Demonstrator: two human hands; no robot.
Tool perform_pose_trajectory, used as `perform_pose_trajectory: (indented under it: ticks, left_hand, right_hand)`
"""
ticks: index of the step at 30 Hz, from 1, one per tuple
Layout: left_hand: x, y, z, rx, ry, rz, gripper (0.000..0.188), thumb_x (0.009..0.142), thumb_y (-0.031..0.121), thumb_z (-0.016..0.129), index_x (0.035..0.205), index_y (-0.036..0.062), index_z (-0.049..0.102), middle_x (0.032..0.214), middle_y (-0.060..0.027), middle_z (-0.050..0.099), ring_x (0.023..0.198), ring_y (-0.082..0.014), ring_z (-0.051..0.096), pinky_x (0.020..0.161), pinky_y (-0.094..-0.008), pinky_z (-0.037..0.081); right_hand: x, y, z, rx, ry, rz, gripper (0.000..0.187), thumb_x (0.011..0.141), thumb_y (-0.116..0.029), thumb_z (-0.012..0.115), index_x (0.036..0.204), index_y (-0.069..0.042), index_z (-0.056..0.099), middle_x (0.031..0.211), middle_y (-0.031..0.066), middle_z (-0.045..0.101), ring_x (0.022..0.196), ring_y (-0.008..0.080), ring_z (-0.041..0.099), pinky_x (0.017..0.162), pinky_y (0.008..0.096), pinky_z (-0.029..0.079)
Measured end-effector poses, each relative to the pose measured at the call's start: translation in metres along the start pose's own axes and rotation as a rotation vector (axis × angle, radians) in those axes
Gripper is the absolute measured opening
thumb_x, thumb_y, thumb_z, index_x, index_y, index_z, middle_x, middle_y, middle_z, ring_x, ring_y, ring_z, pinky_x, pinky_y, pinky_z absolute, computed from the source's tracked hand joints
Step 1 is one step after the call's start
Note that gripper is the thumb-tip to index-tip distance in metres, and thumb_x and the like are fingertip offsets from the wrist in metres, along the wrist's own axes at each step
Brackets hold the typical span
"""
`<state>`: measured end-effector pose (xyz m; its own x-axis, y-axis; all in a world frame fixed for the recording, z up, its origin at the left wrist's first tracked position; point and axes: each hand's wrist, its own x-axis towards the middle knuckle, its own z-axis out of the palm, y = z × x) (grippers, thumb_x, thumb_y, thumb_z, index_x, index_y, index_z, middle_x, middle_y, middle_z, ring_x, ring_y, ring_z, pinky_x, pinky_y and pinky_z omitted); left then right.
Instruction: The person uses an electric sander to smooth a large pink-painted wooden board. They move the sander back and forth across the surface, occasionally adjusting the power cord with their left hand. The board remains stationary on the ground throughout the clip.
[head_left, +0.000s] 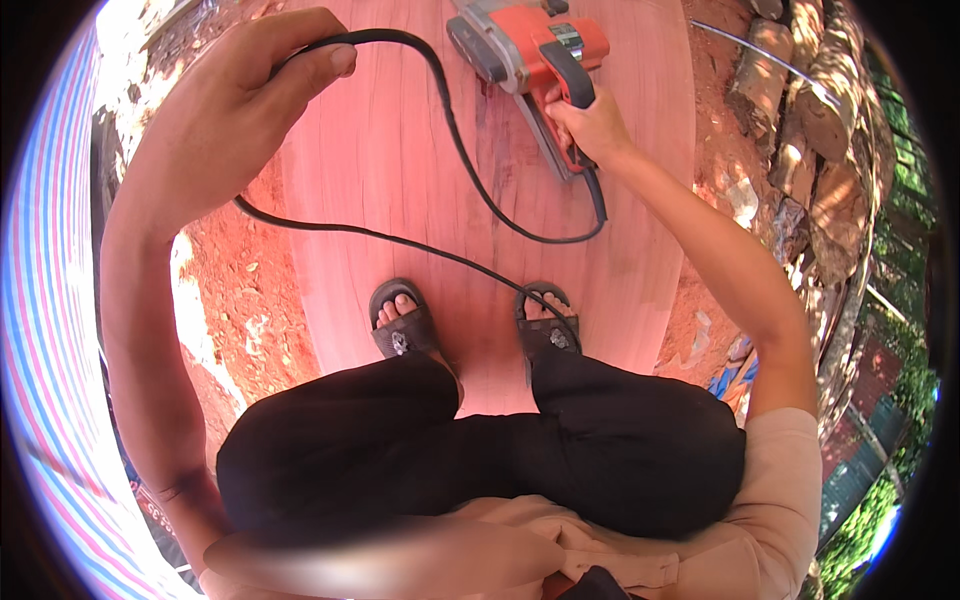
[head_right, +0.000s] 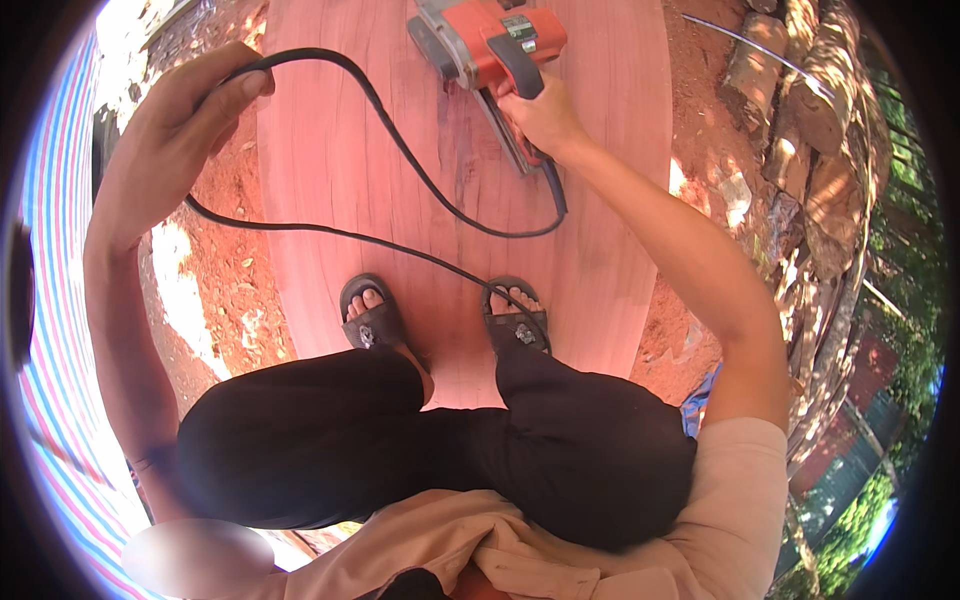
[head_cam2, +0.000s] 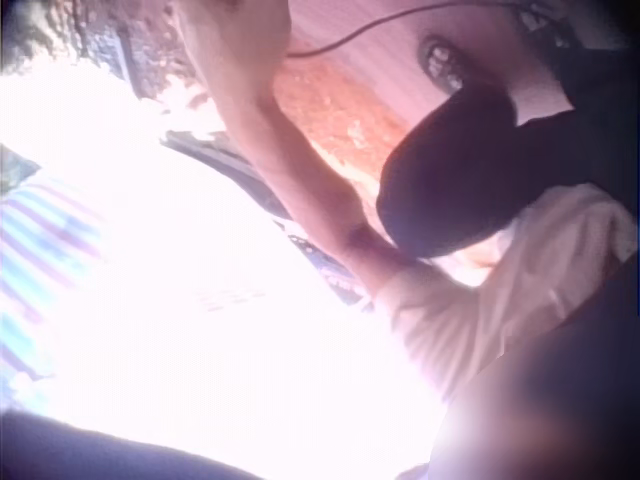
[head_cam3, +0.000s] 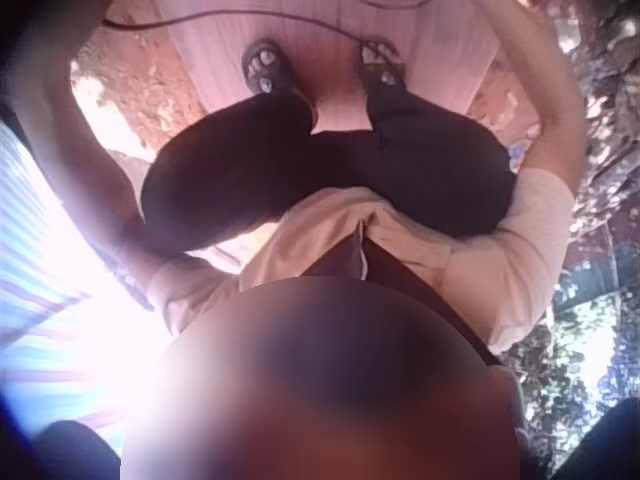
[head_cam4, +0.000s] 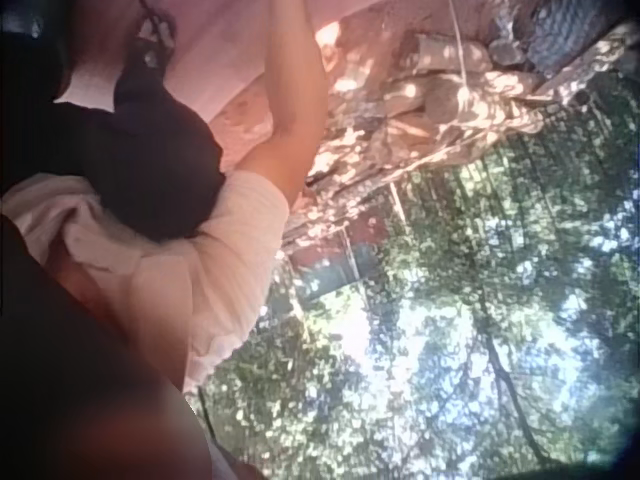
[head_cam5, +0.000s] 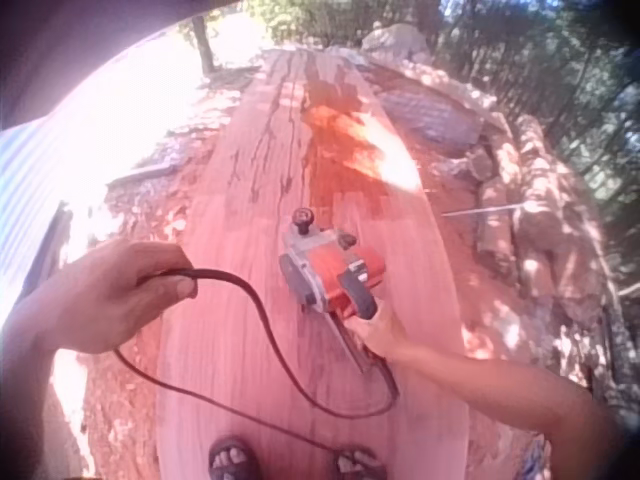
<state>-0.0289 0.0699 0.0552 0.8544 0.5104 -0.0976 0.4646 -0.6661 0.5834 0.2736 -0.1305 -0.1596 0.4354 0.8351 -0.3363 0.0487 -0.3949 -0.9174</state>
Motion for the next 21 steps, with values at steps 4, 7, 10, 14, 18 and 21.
perform_pose_trajectory:
  ticks: [4,7,10,14,18,21]
  left_hand:
    - [0.035,0.000,-0.003,0.210,0.099,0.291,0.022,0.107,0.023,0.062,0.109,0.0023,0.069,0.079,-0.0128,0.063,0.069,-0.0239,0.060,0.066,-0.0386,0.046]
    - [0.045,0.008,-0.001,0.124,-0.093,0.295,0.019,0.106,0.019,0.063,0.105,0.0013,0.068,0.072,-0.0170,0.062,0.064,-0.0288,0.061,0.066,-0.0442,0.046]
    - [0.033,0.018,-0.019,0.145,-0.247,0.243,0.016,0.105,0.017,0.063,0.103,0.0014,0.066,0.073,-0.0217,0.063,0.067,-0.0397,0.064,0.065,-0.0496,0.048]
    - [-0.002,0.026,-0.056,0.092,-0.233,0.150,0.016,0.106,0.015,0.062,0.106,0.0004,0.066,0.074,-0.0218,0.062,0.066,-0.0411,0.063,0.063,-0.0476,0.047]
    - [-0.030,0.013,-0.090,0.218,-0.127,-0.086,0.014,0.108,0.012,0.058,0.113,0.0000,0.065,0.075,-0.0207,0.061,0.064,-0.0383,0.057,0.062,-0.0434,0.044]
    - [-0.056,-0.004,-0.101,0.379,-0.090,-0.072,0.017,0.111,0.012,0.055,0.120,0.0001,0.064,0.092,-0.0199,0.067,0.071,-0.0374,0.062,0.069,-0.0450,0.047]
  right_hand:
    - [-0.054,-0.009,-0.014,-0.032,-0.020,0.103,0.009,0.093,-0.007,0.067,0.099,-0.002,0.064,0.066,0.0018,0.061,0.052,0.0090,0.058,0.049,0.0290,0.046]
    - [-0.073,-0.017,-0.006,-0.092,0.043,0.207,0.008,0.094,-0.008,0.066,0.099,-0.002,0.064,0.065,0.0020,0.061,0.052,0.0093,0.058,0.049,0.0289,0.046]
    - [-0.078,-0.020,0.023,-0.071,0.116,0.116,0.010,0.092,-0.011,0.067,0.098,-0.004,0.066,0.065,0.0029,0.062,0.055,0.0111,0.061,0.052,0.0307,0.048]
    - [-0.089,-0.010,0.056,-0.029,0.228,0.210,0.013,0.085,-0.014,0.071,0.094,-0.004,0.072,0.079,0.0080,0.071,0.077,0.0188,0.069,0.073,0.0366,0.053]
    - [-0.092,0.005,0.081,-0.033,0.349,0.156,0.015,0.084,-0.014,0.071,0.095,-0.004,0.074,0.085,0.0102,0.075,0.082,0.0232,0.073,0.078,0.0381,0.055]
    - [-0.098,0.012,0.101,-0.043,0.448,-0.018,0.014,0.086,-0.012,0.072,0.096,-0.003,0.074,0.082,0.0091,0.075,0.076,0.0209,0.073,0.072,0.0364,0.056]
